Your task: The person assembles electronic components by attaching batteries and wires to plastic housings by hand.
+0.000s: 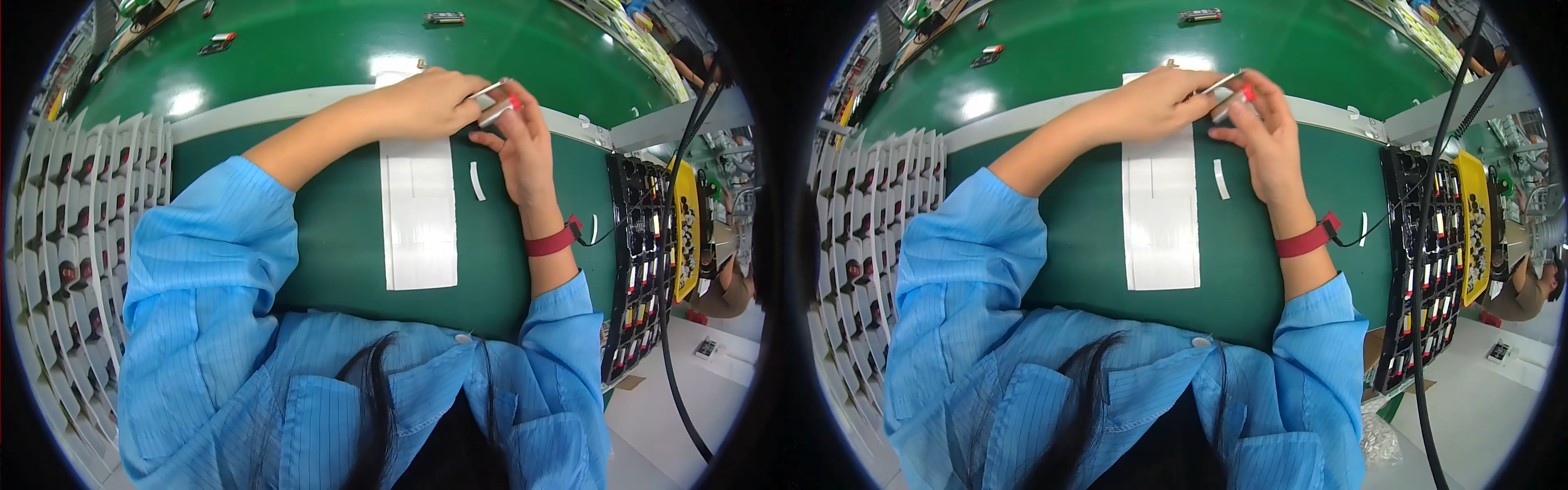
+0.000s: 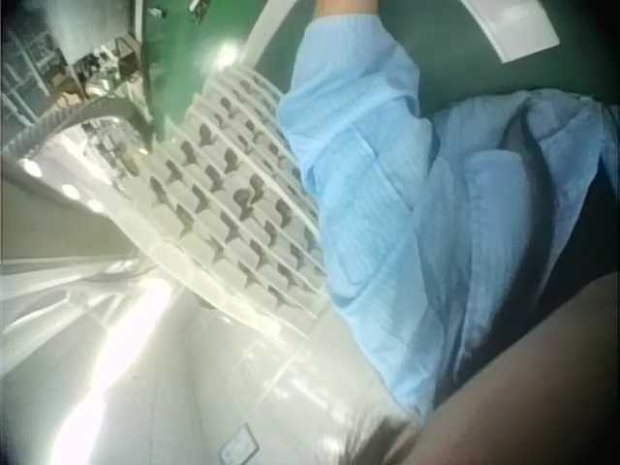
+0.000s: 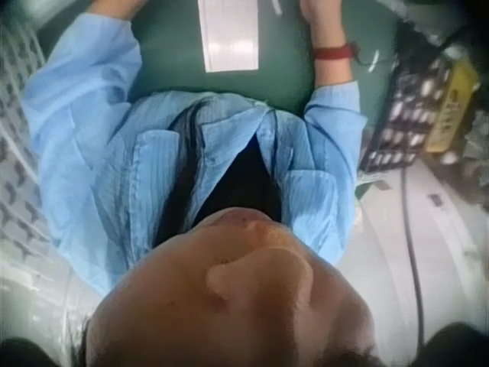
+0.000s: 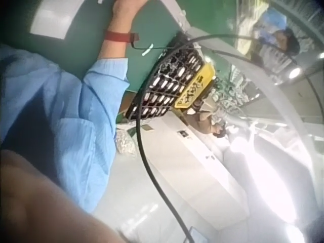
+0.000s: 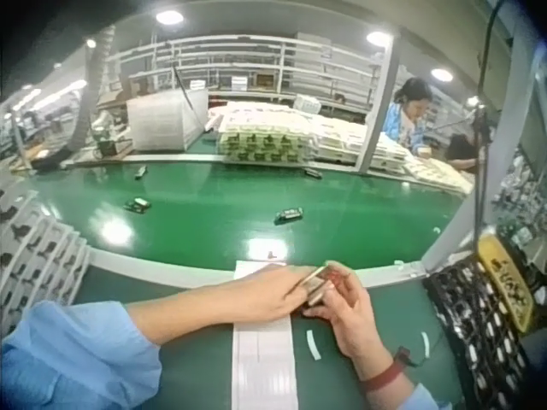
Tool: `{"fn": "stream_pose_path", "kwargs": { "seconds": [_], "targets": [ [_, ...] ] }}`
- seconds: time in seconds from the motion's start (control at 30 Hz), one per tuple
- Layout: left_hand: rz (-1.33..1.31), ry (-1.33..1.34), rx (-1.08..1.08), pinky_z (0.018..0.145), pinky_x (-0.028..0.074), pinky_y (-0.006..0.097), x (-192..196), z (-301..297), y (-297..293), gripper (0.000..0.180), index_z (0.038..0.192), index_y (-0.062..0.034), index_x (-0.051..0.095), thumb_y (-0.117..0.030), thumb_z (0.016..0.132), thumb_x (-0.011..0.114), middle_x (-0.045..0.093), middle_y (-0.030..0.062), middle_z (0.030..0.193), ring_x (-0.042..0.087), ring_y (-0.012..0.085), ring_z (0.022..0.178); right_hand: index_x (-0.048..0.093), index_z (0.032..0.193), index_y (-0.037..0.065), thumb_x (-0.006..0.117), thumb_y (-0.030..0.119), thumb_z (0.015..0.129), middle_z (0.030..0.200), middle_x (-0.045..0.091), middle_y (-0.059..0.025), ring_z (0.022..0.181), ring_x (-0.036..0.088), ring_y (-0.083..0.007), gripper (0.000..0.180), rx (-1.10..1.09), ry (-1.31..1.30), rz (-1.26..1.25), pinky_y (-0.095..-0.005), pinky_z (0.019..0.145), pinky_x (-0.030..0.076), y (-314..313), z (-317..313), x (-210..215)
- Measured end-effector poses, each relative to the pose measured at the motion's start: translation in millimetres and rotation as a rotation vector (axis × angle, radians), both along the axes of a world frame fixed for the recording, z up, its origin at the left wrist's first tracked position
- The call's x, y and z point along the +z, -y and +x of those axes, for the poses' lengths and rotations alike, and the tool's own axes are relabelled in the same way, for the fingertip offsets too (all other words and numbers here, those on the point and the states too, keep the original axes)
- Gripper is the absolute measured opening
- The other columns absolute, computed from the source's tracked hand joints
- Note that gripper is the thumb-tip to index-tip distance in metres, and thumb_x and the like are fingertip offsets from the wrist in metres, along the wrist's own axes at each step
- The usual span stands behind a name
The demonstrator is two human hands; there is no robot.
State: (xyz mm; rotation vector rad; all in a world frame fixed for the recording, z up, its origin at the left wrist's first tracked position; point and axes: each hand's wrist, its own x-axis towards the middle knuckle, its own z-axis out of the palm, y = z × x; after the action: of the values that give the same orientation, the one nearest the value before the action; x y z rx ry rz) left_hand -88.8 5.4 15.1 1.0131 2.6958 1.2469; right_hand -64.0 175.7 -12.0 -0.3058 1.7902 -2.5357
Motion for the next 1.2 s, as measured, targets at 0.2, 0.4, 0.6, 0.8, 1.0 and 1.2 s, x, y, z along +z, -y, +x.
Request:
{"fn": "stream_pose_path", "kwargs": {
  "seconds": [0.2,0.4,0.6,0.8,1.0,1.2],
  "targets": [
    [0.47,0.56,0.034,0.057,0.038,0.02,-16.3,19.9,19.0,0.026,0.104,-0.0007,0.061,-0.013,0.083,0.051,0.061,-0.0008,0.08,0.048,0.0061,0.066,0.051,0.101,-0.002,0.057,0.004,0.082,0.092,0.061,-0.0098,0.079,0.058,-0.012,0.021,0.03,0.135,0.046,-0.0216,0.059,0.049,4.9,17.5,6.5],
    [0.557,0.737,-0.01,0.062,0.042,0.017,-20.2,18.3,26.8,0.026,0.103,0.0033,0.059,-0.009,0.081,0.056,0.063,0.0058,0.087,0.054,0.0069,0.073,0.051,0.102,-0.002,0.057,0.002,0.081,0.093,0.061,-0.0104,0.077,0.058,-0.0114,0.022,0.016,0.021,0.085,-0.0198,0.058,0.046,8.2,17.8,2.7],
    [0.925,0.695,0.097,0.068,0.048,0.019,-35.9,4.3,17.3,0.027,0.103,0.007,0.057,-0.007,0.079,0.058,0.063,0.0133,0.089,0.059,0.0123,0.078,0.056,0.095,-0.004,0.061,0.006,0.079,0.078,0.061,-0.0062,0.066,0.057,-0.0086,0.019,-0.219,-0.121,0.623,-0.0194,0.058,0.046,-10.9,4.6,-8.0],
    [0.852,0.775,0.09,0.068,0.049,0.019,-36.4,12.4,17.7,0.026,0.103,0.0064,0.057,-0.002,0.079,0.057,0.062,0.0137,0.09,0.06,0.0132,0.077,0.057,0.094,0.003,0.06,0.005,0.072,0.083,0.059,-0.0133,0.075,0.057,-0.0261,0.022,0.081,-0.612,1.118,-0.0328,0.069,0.047,46.0,49.4,3.9],
    [0.737,0.785,0.089,0.066,0.05,0.021,-41.7,19.5,17.3,0.025,0.102,0.0057,0.058,-0.003,0.079,0.058,0.062,0.0135,0.088,0.06,0.0129,0.072,0.054,0.096,0.0,0.062,-0.001,0.07,0.087,0.059,-0.0119,0.076,0.057,-0.0268,0.027,0.15,-0.668,1.322,-0.0332,0.071,0.047,66.7,64.1,17.4],
    [0.796,0.771,0.104,0.048,0.044,0.021,-49.8,10.7,13.8,0.024,0.102,0.0043,0.059,-0.01,0.084,0.053,0.064,0.0119,0.08,0.056,0.0091,0.06,0.052,0.089,-0.002,0.064,-0.005,0.068,0.08,0.057,-0.0053,0.069,0.055,-0.0116,0.024,0.255,-0.239,1.121,-0.0224,0.064,0.047,64.3,35.5,19.5]
  ]
}}
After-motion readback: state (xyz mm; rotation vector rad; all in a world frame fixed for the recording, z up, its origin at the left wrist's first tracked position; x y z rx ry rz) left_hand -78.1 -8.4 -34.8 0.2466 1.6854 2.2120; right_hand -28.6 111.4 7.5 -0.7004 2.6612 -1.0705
